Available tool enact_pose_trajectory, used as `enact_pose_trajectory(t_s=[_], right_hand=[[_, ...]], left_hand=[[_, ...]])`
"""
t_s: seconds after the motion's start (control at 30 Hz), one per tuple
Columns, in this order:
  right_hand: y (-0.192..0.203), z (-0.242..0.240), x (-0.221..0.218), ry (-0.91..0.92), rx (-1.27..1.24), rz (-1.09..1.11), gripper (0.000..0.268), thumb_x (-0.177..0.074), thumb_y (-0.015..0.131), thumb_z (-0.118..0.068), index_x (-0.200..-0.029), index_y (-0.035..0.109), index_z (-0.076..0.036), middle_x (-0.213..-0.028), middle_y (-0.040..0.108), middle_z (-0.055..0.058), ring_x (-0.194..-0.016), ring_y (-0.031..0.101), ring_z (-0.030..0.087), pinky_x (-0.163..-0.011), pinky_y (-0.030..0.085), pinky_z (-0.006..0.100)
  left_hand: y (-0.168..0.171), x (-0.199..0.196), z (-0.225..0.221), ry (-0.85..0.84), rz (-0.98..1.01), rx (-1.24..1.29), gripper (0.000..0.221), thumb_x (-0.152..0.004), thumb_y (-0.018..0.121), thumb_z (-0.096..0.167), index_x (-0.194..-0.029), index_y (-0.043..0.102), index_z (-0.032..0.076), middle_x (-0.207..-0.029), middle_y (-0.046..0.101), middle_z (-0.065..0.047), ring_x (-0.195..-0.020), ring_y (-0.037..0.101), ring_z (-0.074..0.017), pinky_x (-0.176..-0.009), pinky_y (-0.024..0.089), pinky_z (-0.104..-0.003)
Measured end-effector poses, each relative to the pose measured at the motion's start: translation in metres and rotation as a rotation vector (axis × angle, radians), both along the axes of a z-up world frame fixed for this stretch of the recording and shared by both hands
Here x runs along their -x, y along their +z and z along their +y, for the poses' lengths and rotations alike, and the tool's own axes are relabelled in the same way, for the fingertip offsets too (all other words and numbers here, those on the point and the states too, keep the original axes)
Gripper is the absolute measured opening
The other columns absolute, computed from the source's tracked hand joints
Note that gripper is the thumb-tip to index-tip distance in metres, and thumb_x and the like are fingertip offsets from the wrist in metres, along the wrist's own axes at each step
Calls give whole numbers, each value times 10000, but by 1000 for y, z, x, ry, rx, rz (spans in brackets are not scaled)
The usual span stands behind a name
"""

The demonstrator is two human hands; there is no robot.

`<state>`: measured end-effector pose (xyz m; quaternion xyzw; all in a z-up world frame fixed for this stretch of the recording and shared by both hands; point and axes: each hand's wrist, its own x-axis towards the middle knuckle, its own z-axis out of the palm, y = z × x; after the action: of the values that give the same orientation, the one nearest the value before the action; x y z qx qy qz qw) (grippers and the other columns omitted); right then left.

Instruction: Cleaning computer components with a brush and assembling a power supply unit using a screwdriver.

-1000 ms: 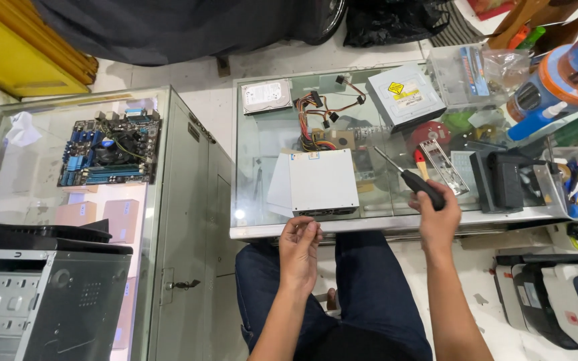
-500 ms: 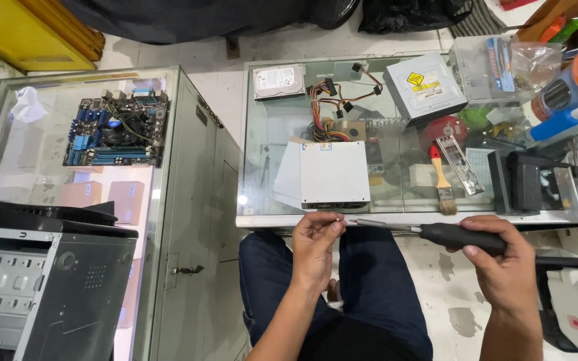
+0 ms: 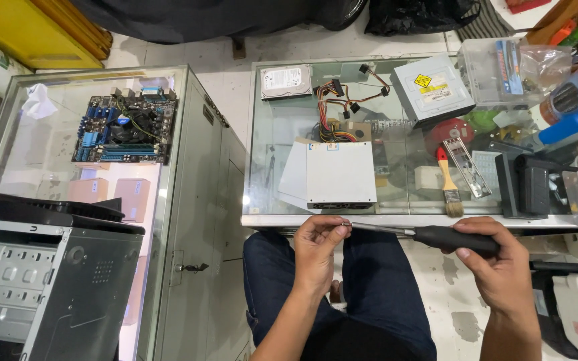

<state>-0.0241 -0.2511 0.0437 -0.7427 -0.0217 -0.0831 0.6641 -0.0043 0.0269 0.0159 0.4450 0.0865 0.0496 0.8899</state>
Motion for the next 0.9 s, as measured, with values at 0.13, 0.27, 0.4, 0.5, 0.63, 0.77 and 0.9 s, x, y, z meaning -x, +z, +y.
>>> enact_pose_trajectory(t_s=[0.13, 0.27, 0.4, 0.5, 0.63, 0.77, 0.9], right_hand=[[1, -5, 0, -7, 29, 55, 324, -852, 702, -60, -1154, 655, 47, -1103, 652, 216, -791, 744, 340, -781, 637, 373], [1, -10, -1, -43, 22, 144, 291, -868, 693, -54, -1135, 651, 54, -1008, 693, 252, -708, 744, 337, -733, 643, 376], [0, -11, -5, -60, -27, 193, 299, -882, 696, -85, -1143, 644, 53, -815, 691, 275, -640, 735, 334, -703, 620, 381], [-4, -10, -8, -64, -80, 179, 302, -885, 698, -98, -1137, 640, 58, -806, 672, 265, -633, 719, 331, -708, 614, 386], [-8, -11, -10, -66, -110, 158, 325, -880, 711, -128, -1127, 638, 71, -897, 655, 258, -632, 709, 351, -692, 615, 395], [-1, -15, -12, -82, -97, 155, 325, -871, 716, -145, -1114, 638, 56, -890, 656, 258, -656, 701, 349, -674, 620, 385], [27, -28, -22, -139, 185, 172, 265, -890, 698, -87, -1123, 652, 30, -1039, 669, 224, -796, 683, 311, -711, 600, 360]], left_hand=[[6, 3, 4, 2, -84, -164, 129, -851, 782, -42, -948, 753, 37, -970, 760, -128, -947, 750, -221, -917, 639, -317], [4, 1, 6, -9, -152, -246, 130, -861, 781, -43, -962, 755, 34, -969, 766, -124, -955, 754, -222, -917, 650, -306], [2, -1, 5, -5, -154, -209, 129, -861, 773, -55, -956, 754, 30, -968, 759, -131, -951, 754, -237, -921, 654, -325], [5, -2, 3, -19, -138, -196, 141, -870, 772, -34, -991, 756, 37, -992, 764, -130, -977, 758, -240, -942, 652, -331], [7, -4, 1, -32, -79, -194, 195, -855, 783, -21, -1039, 749, 36, -1004, 782, -139, -986, 768, -234, -935, 651, -326], [5, -7, -1, -46, -91, -197, 341, -857, 786, -8, -1185, 696, 21, -1054, 769, -156, -989, 761, -247, -941, 639, -330], [-15, -12, -5, 100, -459, -1125, 314, -972, 713, 161, -1277, 687, 90, -1267, 695, -92, -1214, 652, -281, -1064, 507, -454]])
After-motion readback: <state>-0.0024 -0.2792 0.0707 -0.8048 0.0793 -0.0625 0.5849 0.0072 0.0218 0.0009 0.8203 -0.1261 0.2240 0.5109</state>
